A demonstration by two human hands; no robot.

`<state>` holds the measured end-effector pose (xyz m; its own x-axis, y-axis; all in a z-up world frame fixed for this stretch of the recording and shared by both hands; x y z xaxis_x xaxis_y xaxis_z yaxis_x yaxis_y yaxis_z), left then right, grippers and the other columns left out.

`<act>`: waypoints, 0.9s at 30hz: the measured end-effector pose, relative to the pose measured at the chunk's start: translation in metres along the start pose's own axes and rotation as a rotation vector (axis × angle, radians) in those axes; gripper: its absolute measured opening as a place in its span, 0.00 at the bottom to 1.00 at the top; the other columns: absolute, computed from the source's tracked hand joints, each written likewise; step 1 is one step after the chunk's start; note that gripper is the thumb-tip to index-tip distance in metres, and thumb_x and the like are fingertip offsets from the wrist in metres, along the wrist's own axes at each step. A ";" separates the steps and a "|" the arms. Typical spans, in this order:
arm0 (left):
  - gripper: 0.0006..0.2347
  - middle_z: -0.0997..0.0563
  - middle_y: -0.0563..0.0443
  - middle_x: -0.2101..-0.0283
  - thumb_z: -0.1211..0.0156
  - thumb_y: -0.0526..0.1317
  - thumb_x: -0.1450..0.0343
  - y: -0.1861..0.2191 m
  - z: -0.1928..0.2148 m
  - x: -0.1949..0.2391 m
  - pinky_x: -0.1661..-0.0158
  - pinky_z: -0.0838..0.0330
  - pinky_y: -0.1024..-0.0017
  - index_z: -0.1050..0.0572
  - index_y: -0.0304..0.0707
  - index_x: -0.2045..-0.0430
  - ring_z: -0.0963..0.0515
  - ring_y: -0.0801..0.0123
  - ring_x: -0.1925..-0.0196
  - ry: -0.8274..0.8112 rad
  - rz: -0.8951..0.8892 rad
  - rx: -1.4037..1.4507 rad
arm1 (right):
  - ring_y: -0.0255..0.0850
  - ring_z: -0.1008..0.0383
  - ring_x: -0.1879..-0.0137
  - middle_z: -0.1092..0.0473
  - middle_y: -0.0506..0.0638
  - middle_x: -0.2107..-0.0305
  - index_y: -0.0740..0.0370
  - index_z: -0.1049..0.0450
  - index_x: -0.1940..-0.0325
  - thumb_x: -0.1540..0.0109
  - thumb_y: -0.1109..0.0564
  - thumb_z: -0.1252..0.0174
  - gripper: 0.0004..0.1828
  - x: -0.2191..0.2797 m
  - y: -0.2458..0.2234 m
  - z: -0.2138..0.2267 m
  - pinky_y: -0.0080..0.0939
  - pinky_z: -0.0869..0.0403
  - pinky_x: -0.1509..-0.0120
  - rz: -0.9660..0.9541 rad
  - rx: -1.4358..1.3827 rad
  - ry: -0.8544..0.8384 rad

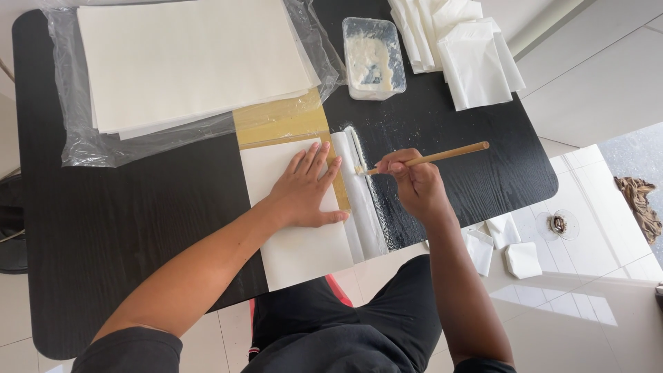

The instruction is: The person applies white adhesive to a rectangular sheet of paper using a brush, then folds and presses the edges to form a small packet. They repeat the process by applying adhesive to the folded edges and pressing them together.

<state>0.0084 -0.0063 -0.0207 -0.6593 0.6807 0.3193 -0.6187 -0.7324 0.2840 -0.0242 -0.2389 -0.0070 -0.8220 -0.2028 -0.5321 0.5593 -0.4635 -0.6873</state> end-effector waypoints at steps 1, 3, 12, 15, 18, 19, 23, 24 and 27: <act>0.46 0.61 0.34 0.23 0.57 0.73 0.34 0.000 -0.001 0.000 0.27 0.73 0.52 0.54 0.42 0.26 0.65 0.47 0.21 -0.001 -0.001 -0.001 | 0.41 0.26 0.70 0.26 0.54 0.70 0.63 0.30 0.64 0.26 0.56 0.55 0.15 0.002 -0.004 0.002 0.38 0.23 0.69 -0.001 0.001 0.001; 0.46 0.61 0.34 0.23 0.56 0.73 0.34 0.000 -0.002 -0.001 0.27 0.73 0.52 0.54 0.42 0.26 0.65 0.47 0.21 0.012 -0.001 -0.001 | 0.37 0.28 0.73 0.25 0.54 0.71 0.63 0.30 0.65 0.27 0.55 0.55 0.16 0.007 -0.011 0.006 0.37 0.25 0.71 -0.042 0.012 -0.033; 0.47 0.63 0.35 0.22 0.57 0.74 0.35 -0.002 -0.007 -0.004 0.28 0.75 0.52 0.55 0.43 0.26 0.68 0.48 0.21 -0.002 -0.002 0.017 | 0.42 0.26 0.75 0.24 0.54 0.75 0.64 0.28 0.64 0.28 0.57 0.53 0.13 0.019 -0.040 0.020 0.42 0.24 0.69 -0.112 0.014 -0.122; 0.47 0.64 0.34 0.22 0.57 0.74 0.34 -0.002 -0.007 -0.003 0.28 0.75 0.51 0.56 0.42 0.26 0.68 0.47 0.21 -0.003 -0.005 0.021 | 0.42 0.25 0.76 0.24 0.54 0.77 0.63 0.29 0.63 0.29 0.56 0.52 0.12 0.024 -0.047 0.025 0.44 0.23 0.69 -0.150 -0.013 -0.158; 0.47 0.64 0.35 0.22 0.58 0.75 0.35 -0.002 -0.008 -0.005 0.28 0.76 0.52 0.56 0.43 0.26 0.69 0.47 0.21 -0.016 0.006 0.012 | 0.44 0.21 0.74 0.24 0.53 0.78 0.62 0.28 0.62 0.30 0.55 0.52 0.11 0.030 -0.053 0.031 0.47 0.20 0.65 -0.217 -0.052 -0.233; 0.47 0.64 0.35 0.22 0.58 0.75 0.35 -0.003 -0.008 -0.005 0.28 0.76 0.52 0.56 0.43 0.26 0.69 0.47 0.21 -0.016 0.004 0.012 | 0.44 0.21 0.74 0.24 0.53 0.78 0.62 0.28 0.62 0.30 0.55 0.52 0.11 0.031 -0.056 0.032 0.47 0.20 0.65 -0.218 -0.051 -0.232; 0.47 0.64 0.34 0.23 0.58 0.74 0.35 -0.002 -0.008 -0.006 0.28 0.76 0.51 0.56 0.42 0.26 0.69 0.47 0.21 -0.011 0.001 0.009 | 0.45 0.20 0.73 0.24 0.54 0.80 0.63 0.28 0.63 0.30 0.55 0.52 0.12 0.037 -0.065 0.036 0.50 0.18 0.64 -0.265 -0.077 -0.285; 0.47 0.65 0.34 0.23 0.57 0.74 0.35 -0.002 -0.007 -0.006 0.28 0.76 0.51 0.57 0.42 0.26 0.69 0.47 0.21 -0.015 0.004 0.010 | 0.45 0.19 0.73 0.24 0.54 0.80 0.63 0.27 0.63 0.31 0.55 0.52 0.12 0.039 -0.066 0.038 0.52 0.17 0.63 -0.280 -0.076 -0.304; 0.48 0.64 0.33 0.23 0.58 0.75 0.35 -0.003 -0.010 -0.008 0.28 0.76 0.51 0.56 0.41 0.26 0.68 0.47 0.21 -0.002 -0.003 -0.001 | 0.45 0.19 0.73 0.24 0.54 0.80 0.63 0.27 0.63 0.31 0.55 0.52 0.13 0.042 -0.071 0.042 0.52 0.17 0.64 -0.307 -0.083 -0.333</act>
<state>0.0112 -0.0090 -0.0336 -0.6567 0.6829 0.3200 -0.6212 -0.7304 0.2841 -0.1024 -0.2505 0.0400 -0.9331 -0.3391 -0.1195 0.2801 -0.4774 -0.8328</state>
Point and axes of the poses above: each hand's wrist, its own x-axis away from the middle knuckle, its own z-axis out of the back of the hand, y = z × x, the point moved 1 cm from there along -x, towards the middle knuckle
